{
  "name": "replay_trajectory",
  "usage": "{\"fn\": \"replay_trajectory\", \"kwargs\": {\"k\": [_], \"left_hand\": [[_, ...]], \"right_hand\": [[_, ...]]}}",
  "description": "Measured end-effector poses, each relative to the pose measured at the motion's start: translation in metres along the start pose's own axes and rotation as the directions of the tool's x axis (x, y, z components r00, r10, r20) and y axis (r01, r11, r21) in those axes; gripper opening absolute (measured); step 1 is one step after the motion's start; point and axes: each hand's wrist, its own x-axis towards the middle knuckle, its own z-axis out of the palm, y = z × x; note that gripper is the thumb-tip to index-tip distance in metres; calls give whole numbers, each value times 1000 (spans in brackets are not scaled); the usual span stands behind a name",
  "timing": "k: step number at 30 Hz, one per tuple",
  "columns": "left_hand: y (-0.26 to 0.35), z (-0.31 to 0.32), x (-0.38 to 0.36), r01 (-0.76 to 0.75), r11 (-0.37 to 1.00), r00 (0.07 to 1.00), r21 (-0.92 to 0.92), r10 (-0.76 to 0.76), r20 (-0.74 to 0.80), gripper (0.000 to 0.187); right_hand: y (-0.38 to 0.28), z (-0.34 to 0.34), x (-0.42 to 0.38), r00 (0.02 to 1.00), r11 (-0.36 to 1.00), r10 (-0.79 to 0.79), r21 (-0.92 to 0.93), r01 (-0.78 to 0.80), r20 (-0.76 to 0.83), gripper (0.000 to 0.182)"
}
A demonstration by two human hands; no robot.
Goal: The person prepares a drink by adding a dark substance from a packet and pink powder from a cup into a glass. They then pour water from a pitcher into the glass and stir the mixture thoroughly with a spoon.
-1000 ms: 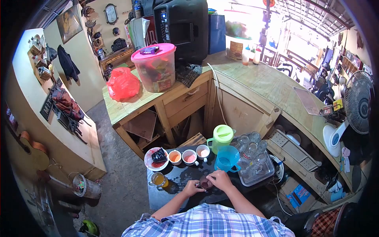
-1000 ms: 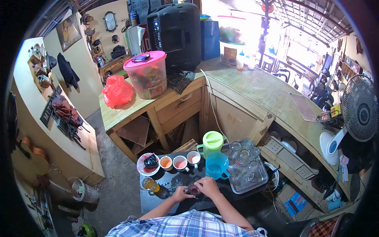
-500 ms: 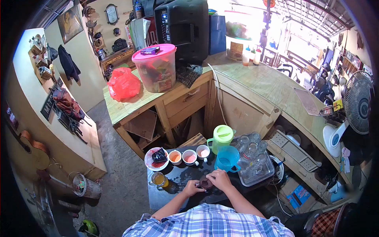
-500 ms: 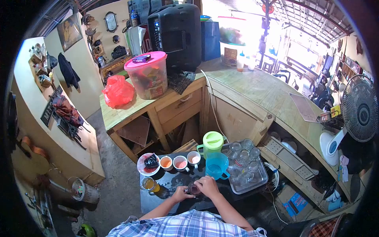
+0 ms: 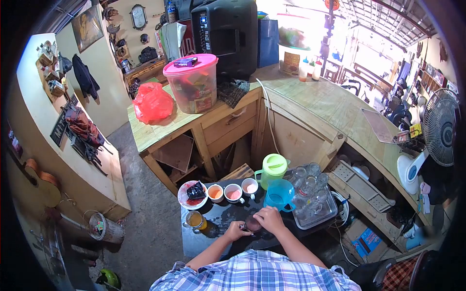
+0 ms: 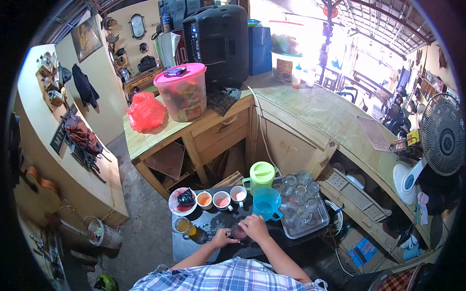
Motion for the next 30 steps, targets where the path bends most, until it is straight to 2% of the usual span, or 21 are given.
{"fn": "replay_trajectory", "kwargs": {"k": [3, 7, 9, 10, 12, 13, 15, 16, 18, 22, 25, 27, 28, 30], "left_hand": [[-4, 1, 1, 9, 999, 1000, 43, -8, -7, 39], [-9, 3, 3, -33, 999, 999, 8, 33, -20, 39], [-9, 1, 3, -14, 996, 1000, 86, 14, -2, 39], [-8, 1, 3, -13, 996, 1000, 86, 14, -3, 39], [-7, 1, 2, -57, 998, 998, 21, 57, -14, 38], [-5, 1, 2, -58, 998, 998, 21, 58, -12, 38], [-3, 0, 1, -23, 998, 1000, 53, 23, -2, 37], [-2, 0, 1, -23, 998, 1000, 52, 24, -4, 37], [-1, 1, 0, -50, 998, 998, 30, 51, -33, 37], [-2, 1, 1, -27, 998, 1000, 53, 28, -9, 37], [-6, 2, 1, -34, 998, 999, 49, 35, -12, 38], [-8, 3, 2, -64, 997, 997, 37, 65, -34, 40], [-8, 3, 2, -65, 997, 997, 37, 66, -35, 40], [-8, 2, 2, -60, 997, 997, 47, 62, -35, 41]], "right_hand": [[4, 4, -1, 997, 997, -38, -70, 43, 69, 19], [1, 3, 2, 996, 997, -83, 2, 83, 11, 18], [-1, 2, 2, 994, 983, -59, -168, 74, 89, 18], [2, 6, 3, 994, 983, -60, -168, 75, 90, 18], [5, 10, 6, 993, 988, -97, 123, 88, 67, 18], [2, 7, 6, 993, 989, -95, 122, 87, 66, 18], [-5, 1, 7, 992, 980, -109, -161, 119, 71, 18], [-2, 2, 7, 991, 980, -110, -161, 120, 71, 18], [3, 5, 9, 983, 995, -85, -38, 93, 165, 17], [-1, 3, 11, 985, 985, -154, -69, 159, 83, 17], [1, 2, 11, 976, 981, -126, -127, 150, 179, 17], [3, 5, 14, 983, 988, -151, 52, 147, 104, 18], [1, 3, 14, 983, 988, -153, 51, 148, 104, 18], [-3, -1, 12, 979, 975, -101, -177, 132, 179, 19]]}}
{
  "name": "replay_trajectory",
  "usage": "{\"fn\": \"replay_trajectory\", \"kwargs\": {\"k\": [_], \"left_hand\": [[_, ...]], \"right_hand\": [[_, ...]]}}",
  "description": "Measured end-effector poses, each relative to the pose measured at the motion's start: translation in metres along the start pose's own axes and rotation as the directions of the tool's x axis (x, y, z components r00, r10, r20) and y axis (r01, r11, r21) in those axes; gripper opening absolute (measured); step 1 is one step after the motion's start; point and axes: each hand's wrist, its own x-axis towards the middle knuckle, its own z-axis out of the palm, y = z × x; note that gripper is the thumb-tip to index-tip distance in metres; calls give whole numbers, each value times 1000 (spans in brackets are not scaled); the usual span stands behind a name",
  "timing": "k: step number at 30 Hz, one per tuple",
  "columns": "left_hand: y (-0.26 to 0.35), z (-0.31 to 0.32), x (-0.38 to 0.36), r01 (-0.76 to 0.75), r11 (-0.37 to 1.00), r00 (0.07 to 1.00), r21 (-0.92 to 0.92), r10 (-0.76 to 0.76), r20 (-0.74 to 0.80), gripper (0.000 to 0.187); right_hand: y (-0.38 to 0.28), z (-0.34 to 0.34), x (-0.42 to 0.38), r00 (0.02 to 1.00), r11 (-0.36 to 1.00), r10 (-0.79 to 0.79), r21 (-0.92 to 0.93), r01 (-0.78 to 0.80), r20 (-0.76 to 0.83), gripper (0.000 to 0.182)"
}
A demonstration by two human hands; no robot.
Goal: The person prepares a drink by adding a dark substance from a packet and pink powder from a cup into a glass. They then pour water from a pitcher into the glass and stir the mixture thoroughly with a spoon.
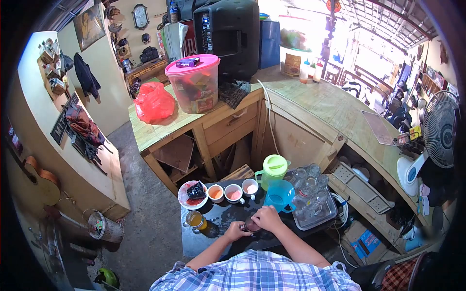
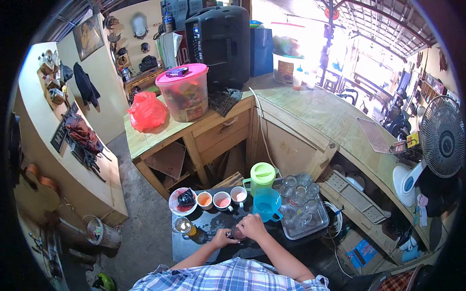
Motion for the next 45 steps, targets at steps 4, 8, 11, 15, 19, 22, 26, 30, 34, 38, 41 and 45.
{"fn": "replay_trajectory", "kwargs": {"k": [4, 8, 11, 15, 19, 22, 26, 30, 34, 38, 41, 45], "left_hand": [[1, 0, 0, -15, 1000, 1000, -7, 14, -11, 42], [-10, 4, 1, -13, 1000, 1000, 6, 13, -4, 42], [-8, 3, 1, -20, 999, 1000, -29, 20, -5, 41], [-3, 3, 0, -6, 997, 1000, -77, 6, -1, 39], [0, 2, -1, 5, 997, 1000, -73, -4, 7, 39], [-4, 1, 1, 20, 1000, 1000, 8, -20, 13, 40], [2, -2, 0, 55, 998, 998, 3, -55, 36, 41], [-2, -1, 1, 42, 999, 999, 21, -42, 33, 43], [4, -3, 1, 20, 1000, 999, 9, -21, 40, 40], [10, -4, -2, 13, 1000, 1000, -1, -13, 27, 39], [8, -3, -1, 21, 1000, 1000, -16, -21, 21, 39], [2, -1, 0, 18, 1000, 1000, -5, -18, 17, 37]], "right_hand": [[5, 9, 3, 998, 972, -8, 233, 21, -57, 20], [4, 6, 1, 996, 990, 88, 110, -90, 31, 19], [2, 3, 1, 995, 985, 94, 142, -97, 27, 19], [5, 6, 0, 992, 989, 109, 96, -116, 68, 20], [6, 10, 2, 990, 967, 113, 237, -90, -87, 21], [6, 11, 1, 981, 980, 194, 51, -195, 18, 21], [8, 10, -1, 987, 970, 155, 196, -145, -37, 20], [4, 3, 0, 970, 956, 213, 179, -232, 118, 19], [1, 1, -2, 991, 986, 118, 128, -109, -70, 20], [6, 10, -1, 985, 975, 171, 143, -172, 20, 21], [1, 5, -2, 981, 972, 191, 145, -186, -22, 20], [2, 4, 1, 961, 939, 254, 208, -272, 112, 20]]}}
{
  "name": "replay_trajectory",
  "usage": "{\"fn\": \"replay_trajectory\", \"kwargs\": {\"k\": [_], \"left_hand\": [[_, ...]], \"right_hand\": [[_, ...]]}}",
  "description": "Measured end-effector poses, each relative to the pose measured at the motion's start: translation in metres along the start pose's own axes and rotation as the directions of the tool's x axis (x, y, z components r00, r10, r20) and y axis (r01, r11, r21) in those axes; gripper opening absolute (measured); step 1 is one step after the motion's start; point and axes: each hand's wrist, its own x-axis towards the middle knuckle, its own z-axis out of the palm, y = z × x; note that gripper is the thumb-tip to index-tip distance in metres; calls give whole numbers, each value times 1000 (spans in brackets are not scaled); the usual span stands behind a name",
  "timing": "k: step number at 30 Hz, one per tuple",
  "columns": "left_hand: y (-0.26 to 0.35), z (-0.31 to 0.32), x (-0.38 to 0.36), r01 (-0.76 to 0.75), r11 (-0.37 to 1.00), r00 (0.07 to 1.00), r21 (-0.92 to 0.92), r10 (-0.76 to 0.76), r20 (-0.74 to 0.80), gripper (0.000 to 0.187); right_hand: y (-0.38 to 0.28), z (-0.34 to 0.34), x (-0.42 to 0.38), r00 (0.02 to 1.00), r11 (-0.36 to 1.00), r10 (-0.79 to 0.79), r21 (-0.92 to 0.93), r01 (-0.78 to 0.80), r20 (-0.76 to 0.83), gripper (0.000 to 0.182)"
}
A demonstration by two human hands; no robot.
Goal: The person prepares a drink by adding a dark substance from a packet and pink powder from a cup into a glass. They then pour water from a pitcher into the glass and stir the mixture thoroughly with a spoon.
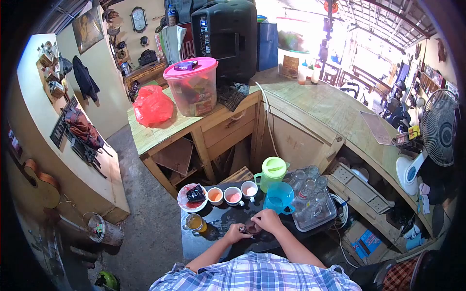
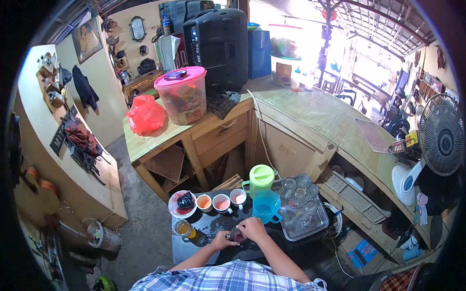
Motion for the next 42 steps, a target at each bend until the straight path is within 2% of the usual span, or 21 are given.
{"fn": "replay_trajectory", "kwargs": {"k": [1, 3, 7, 9, 10, 12, 16, 18, 19, 21, 22, 25, 27, 28, 30, 31, 33, 34, 36, 39, 42], "left_hand": [[0, 0, 0, 0, 1000, 1000, -1, 0, 1, 37], [3, -1, 0, 27, 999, 1000, -20, -27, 14, 37], [3, -1, -1, 18, 1000, 1000, 5, -18, 13, 38], [0, -1, 1, 27, 999, 999, -48, -25, 30, 39], [2, -2, 1, 27, 999, 999, -48, -25, 28, 39], [6, -5, 0, 32, 999, 999, 17, -33, 40, 40], [2, -2, 1, 13, 1000, 1000, -9, -12, 15, 40], [-1, -2, 2, 35, 999, 999, 25, -36, 28, 40], [-1, -1, 1, 36, 999, 999, 25, -37, 27, 40], [-3, 0, 1, 19, 1000, 1000, -2, -19, 16, 40], [-6, 1, 1, 19, 1000, 1000, -2, -19, 17, 40], [0, -1, 1, 5, 999, 1000, -37, -4, 21, 40], [7, -4, 0, 7, 1000, 1000, 18, -8, 12, 40], [2, -3, 0, 7, 1000, 1000, 18, -8, 13, 40], [-2, -2, 2, -1, 1000, 1000, -3, 1, 24, 42], [0, -3, 2, -1, 1000, 1000, -4, 1, 24, 42], [3, -3, 0, 27, 999, 999, 20, -28, 33, 40], [-2, -2, 1, 28, 999, 999, 20, -28, 33, 40], [-5, 0, 2, -3, 1000, 1000, -19, 4, 24, 40], [-3, -2, 1, 1, 1000, 1000, -19, -1, 28, 40], [-11, 3, 3, -47, 997, 999, -59, 47, 0, 40]], "right_hand": [[0, 0, -1, 1000, 1000, 1, 0, -1, 0, 20], [0, 2, -2, 986, 993, -104, -70, 96, -130, 20], [4, 4, -3, 1000, 1000, -19, -13, 19, -7, 20], [5, 5, -1, 976, 987, -151, 30, 158, -160, 20], [5, 6, -1, 975, 987, -153, 30, 159, -159, 20], [5, 6, -2, 993, 997, -72, -29, 69, -94, 20], [4, 6, -1, 982, 982, -142, 108, 156, -127, 20], [3, 5, -2, 979, 990, -136, -60, 128, -155, 20], [4, 6, -2, 979, 990, -137, -59, 129, -154, 20], [6, 6, -2, 993, 994, -84, 60, 89, -77, 20], [6, 7, -2, 994, 994, -83, 60, 88, -78, 20], [5, 5, -2, 976, 990, -132, 20, 138, -175, 20], [5, 4, -3, 999, 998, -25, 49, 27, -36, 21], [5, 5, -3, 999, 998, -24, 49, 26, -37, 21], [4, 5, -3, 986, 984, -85, 144, 106, -144, 21], [4, 4, -3, 986, 984, -85, 143, 106, -144, 21], [3, 4, -4, 995, 999, -31, 16, 32, -96, 20], [3, 4, -4, 995, 999, -30, 16, 32, -95, 20], [5, 6, -4, 994, 988, -48, 142, 61, -93, 20], [7, 10, -3, 990, 997, -47, 54, 55, -134, 21], [7, 7, -4, 997, 991, -36, 126, 43, -61, 20]]}}
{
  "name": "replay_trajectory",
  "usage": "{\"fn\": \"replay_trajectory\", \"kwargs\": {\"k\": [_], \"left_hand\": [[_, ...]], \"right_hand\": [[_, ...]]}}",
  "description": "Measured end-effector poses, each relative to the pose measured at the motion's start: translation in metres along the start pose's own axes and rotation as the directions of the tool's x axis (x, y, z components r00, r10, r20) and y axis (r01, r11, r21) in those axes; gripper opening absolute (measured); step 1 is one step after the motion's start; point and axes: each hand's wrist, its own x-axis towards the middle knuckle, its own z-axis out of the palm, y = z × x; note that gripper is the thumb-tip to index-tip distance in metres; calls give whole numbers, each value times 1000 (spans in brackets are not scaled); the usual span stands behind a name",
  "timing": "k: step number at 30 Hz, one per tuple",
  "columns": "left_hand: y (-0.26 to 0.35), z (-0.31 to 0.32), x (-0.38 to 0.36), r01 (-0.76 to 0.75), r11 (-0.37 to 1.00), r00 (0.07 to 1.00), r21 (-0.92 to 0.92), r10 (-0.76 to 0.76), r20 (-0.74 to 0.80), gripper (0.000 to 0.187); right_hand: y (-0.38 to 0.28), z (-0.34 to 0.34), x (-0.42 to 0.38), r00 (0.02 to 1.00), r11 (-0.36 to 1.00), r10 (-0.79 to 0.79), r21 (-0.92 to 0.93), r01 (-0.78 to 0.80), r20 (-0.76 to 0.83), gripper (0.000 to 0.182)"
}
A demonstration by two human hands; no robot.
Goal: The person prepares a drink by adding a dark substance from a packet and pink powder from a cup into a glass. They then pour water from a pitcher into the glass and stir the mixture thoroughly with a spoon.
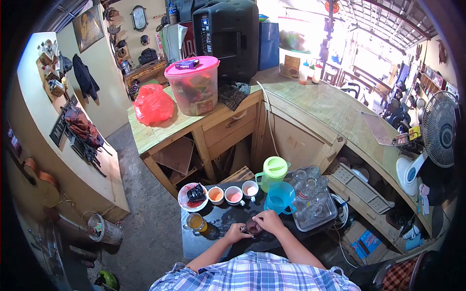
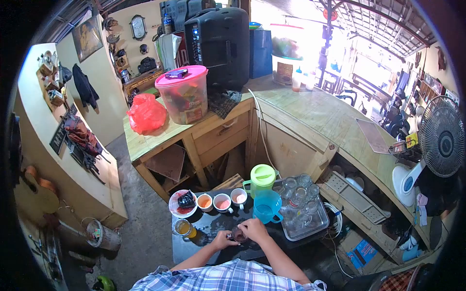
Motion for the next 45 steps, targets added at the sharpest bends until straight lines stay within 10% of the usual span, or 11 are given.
{"fn": "replay_trajectory", "kwargs": {"k": [45], "left_hand": [[13, -4, -2, 65, 992, 998, 110, -66, 7, 39]], "right_hand": [[1, -5, 0, 986, 991, -131, -45, 127, -105, 20]]}}
